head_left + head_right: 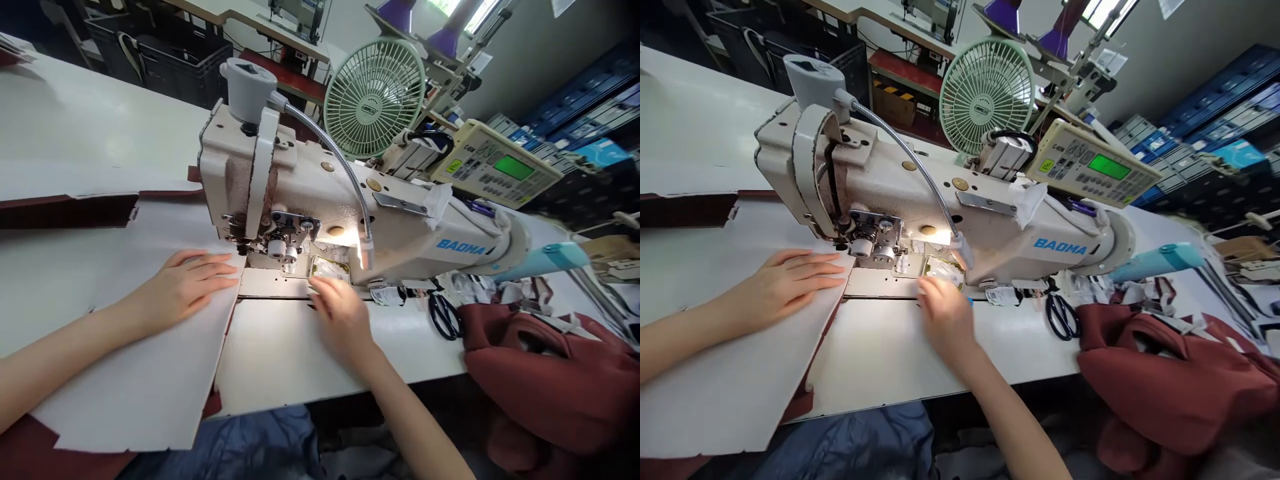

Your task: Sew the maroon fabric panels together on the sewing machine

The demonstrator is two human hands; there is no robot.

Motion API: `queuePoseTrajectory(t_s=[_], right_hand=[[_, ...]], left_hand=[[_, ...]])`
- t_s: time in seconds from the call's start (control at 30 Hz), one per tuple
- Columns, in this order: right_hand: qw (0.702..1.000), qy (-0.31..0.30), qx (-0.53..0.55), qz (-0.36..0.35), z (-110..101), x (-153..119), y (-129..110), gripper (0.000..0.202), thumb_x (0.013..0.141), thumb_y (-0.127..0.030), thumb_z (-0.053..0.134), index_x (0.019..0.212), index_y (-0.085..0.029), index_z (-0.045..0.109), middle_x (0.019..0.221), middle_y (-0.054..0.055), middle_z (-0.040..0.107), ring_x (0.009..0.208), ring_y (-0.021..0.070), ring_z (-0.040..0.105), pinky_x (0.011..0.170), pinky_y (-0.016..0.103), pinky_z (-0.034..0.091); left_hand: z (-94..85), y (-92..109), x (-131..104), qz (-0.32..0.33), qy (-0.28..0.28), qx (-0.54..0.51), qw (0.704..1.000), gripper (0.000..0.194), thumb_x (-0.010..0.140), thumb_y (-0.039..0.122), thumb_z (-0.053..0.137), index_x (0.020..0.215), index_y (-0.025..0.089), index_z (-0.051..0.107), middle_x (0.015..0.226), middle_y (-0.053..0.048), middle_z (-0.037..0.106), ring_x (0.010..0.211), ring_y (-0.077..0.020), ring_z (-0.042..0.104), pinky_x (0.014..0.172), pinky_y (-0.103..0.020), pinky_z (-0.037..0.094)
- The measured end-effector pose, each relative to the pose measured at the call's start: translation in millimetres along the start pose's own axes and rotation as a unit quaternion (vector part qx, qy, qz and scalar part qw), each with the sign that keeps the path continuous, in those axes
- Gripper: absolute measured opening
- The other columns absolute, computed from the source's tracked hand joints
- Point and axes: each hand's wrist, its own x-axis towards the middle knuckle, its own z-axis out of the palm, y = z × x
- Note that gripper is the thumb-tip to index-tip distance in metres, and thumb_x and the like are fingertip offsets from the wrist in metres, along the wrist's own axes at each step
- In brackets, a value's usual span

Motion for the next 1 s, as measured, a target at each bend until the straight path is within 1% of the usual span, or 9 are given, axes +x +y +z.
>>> queuePoseTrajectory(t_s=[0.07,0.17,0.23,0.33,0.53,0.67,0.77,0.87,1.0], right_hand=[[0.994,0.014,-0.061,0.093,-4,-8,26,0.029,0.105,-0.025,0.045,0.118,-0.020,0.070,0.116,0.008,0.073,0.103,0.0205,0.068,0.085,0.031,0.050],[0.974,0.001,-0.159,0.162,2,-12,46,0.028,0.104,-0.025,0.047,0.110,-0.021,0.074,0.109,0.005,0.074,0.082,0.0171,0.068,0.067,0.028,0.044],[0.965,-0.008,-0.195,0.173,8,-12,48,0.026,0.104,-0.026,0.049,0.103,-0.021,0.075,0.105,0.004,0.074,0.074,0.0151,0.065,0.061,0.028,0.038],[0.963,-0.015,-0.205,0.173,12,-10,44,0.026,0.103,-0.025,0.050,0.096,-0.021,0.075,0.103,0.003,0.073,0.070,0.0133,0.062,0.059,0.028,0.033],[0.962,-0.010,-0.202,0.185,4,-7,38,0.026,0.103,-0.027,0.049,0.096,-0.021,0.073,0.101,0.004,0.071,0.068,0.0130,0.061,0.058,0.028,0.032],[0.967,0.020,-0.183,0.177,-6,-12,32,0.028,0.104,-0.031,0.047,0.105,-0.022,0.073,0.103,0.004,0.072,0.074,0.0147,0.064,0.061,0.027,0.037],[0.975,0.046,-0.133,0.173,-16,-27,38,0.032,0.105,-0.033,0.045,0.102,-0.021,0.074,0.102,0.006,0.074,0.085,0.0176,0.068,0.070,0.026,0.044],[0.975,0.071,-0.106,0.184,-28,-52,60,0.036,0.104,-0.037,0.044,0.099,-0.019,0.075,0.100,0.008,0.075,0.093,0.0213,0.067,0.080,0.031,0.049],[0.964,0.085,-0.140,0.208,-37,-84,99,0.039,0.102,-0.040,0.045,0.107,-0.016,0.076,0.108,0.011,0.075,0.099,0.0264,0.063,0.091,0.040,0.048]], left_hand=[[2.1,1,2,-0.012,0.005,-0.013,1.000,0.038,0.096,0.020,0.042,0.122,0.033,0.065,0.133,0.002,0.067,0.131,-0.0223,0.055,0.109,-0.042,0.034],[4.3,3,3,-0.033,0.007,-0.030,0.999,0.037,0.094,0.020,0.041,0.117,0.032,0.067,0.133,0.001,0.067,0.131,-0.0235,0.055,0.107,-0.042,0.038],[4.8,3,2,-0.039,0.003,-0.038,0.999,0.037,0.094,0.020,0.041,0.117,0.032,0.068,0.134,0.001,0.066,0.132,-0.0240,0.054,0.107,-0.042,0.039],[4.4,3,1,-0.044,-0.006,-0.043,0.998,0.037,0.094,0.022,0.041,0.117,0.032,0.068,0.135,0.001,0.065,0.132,-0.0238,0.054,0.109,-0.042,0.038],[3.8,4,0,-0.039,-0.004,-0.046,0.998,0.038,0.093,0.020,0.040,0.117,0.032,0.067,0.135,0.000,0.064,0.132,-0.0234,0.054,0.108,-0.042,0.039],[2.4,4,1,-0.028,0.004,-0.043,0.999,0.038,0.093,0.020,0.040,0.118,0.031,0.067,0.133,0.000,0.065,0.129,-0.0243,0.056,0.105,-0.041,0.041],[0.9,4,1,-0.012,0.015,-0.042,0.999,0.038,0.093,0.020,0.040,0.118,0.031,0.067,0.132,0.000,0.066,0.127,-0.0245,0.057,0.103,-0.040,0.042],[1.7,3,1,0.003,0.026,-0.038,0.999,0.040,0.093,0.017,0.039,0.120,0.031,0.065,0.133,0.000,0.066,0.128,-0.0241,0.056,0.103,-0.040,0.041],[6.9,0,-1,0.002,0.033,-0.043,0.999,0.040,0.093,0.017,0.039,0.121,0.032,0.064,0.133,0.001,0.065,0.130,-0.0233,0.055,0.104,-0.040,0.039]])
